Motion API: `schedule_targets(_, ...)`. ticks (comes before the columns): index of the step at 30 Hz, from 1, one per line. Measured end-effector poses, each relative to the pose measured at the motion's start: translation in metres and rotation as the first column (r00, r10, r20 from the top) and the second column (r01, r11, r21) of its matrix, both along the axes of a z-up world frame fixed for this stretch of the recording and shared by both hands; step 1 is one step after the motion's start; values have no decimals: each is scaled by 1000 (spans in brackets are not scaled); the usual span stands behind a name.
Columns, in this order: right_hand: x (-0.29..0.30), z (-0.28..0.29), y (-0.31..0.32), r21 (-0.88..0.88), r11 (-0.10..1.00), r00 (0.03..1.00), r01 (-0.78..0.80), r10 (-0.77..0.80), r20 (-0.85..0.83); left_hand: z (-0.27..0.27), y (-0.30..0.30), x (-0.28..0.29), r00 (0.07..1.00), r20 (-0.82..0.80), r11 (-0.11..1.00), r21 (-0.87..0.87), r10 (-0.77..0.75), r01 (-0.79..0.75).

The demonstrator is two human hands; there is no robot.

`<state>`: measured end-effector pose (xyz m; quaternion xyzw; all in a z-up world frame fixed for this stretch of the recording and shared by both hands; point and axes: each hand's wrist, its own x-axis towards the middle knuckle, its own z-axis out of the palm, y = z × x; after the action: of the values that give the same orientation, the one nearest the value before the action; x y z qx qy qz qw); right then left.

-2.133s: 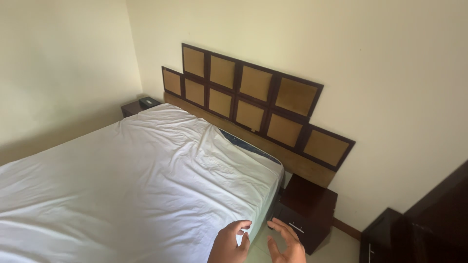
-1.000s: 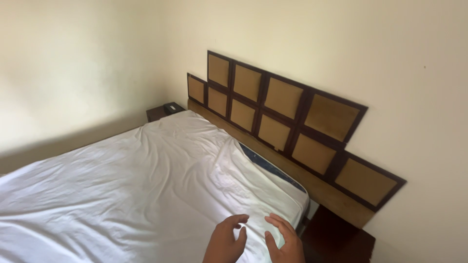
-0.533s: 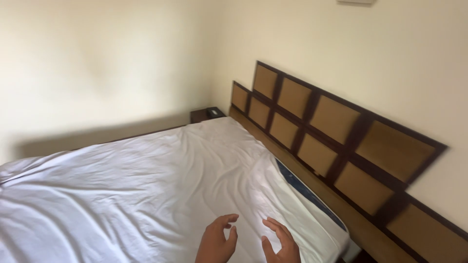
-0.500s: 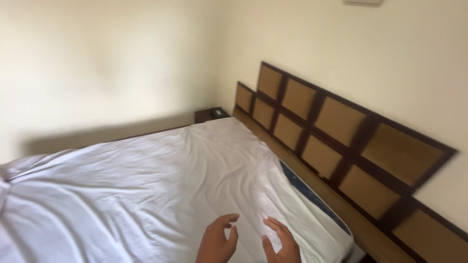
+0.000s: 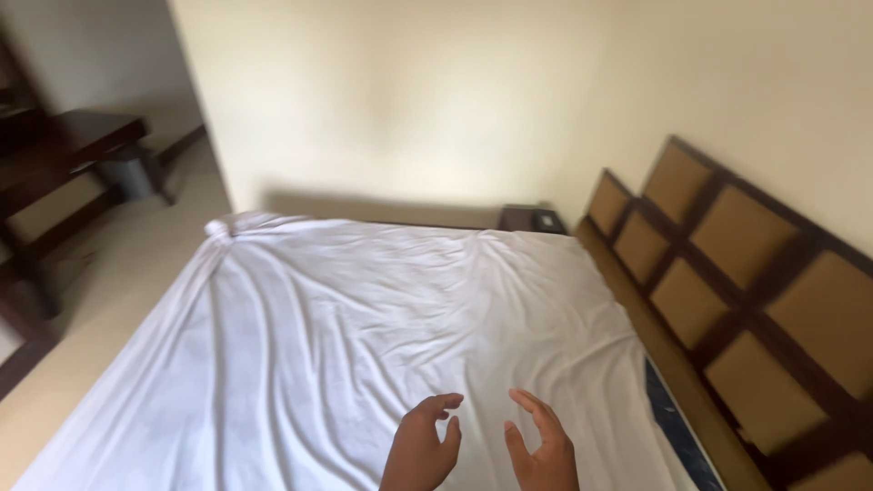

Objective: The person smooths a white fitted sheet over a mattress, tucking the edges and pressing down to remove wrinkles. The person moves around the bed to adjust the sheet on all sides.

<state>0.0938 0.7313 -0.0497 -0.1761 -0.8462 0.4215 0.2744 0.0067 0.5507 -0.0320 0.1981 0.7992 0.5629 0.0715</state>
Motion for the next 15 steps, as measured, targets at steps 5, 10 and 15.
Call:
schedule_targets(5, -12, -5, -15, -22, 987, 987, -162, 162, 10, -7, -21, 18, 991, 10, 991, -32, 131, -131)
schedule_targets(10, -6, -11, -32, -7, 963, 963, -270, 270, -23, -1, -43, 35, 982, -34, 982, -6, 188, -188)
schedule_targets(15, 3, -8, -44, 21, 943, 943, -331, 331, -24, 9, -59, 51, 972, -57, 974, 16, 228, -228)
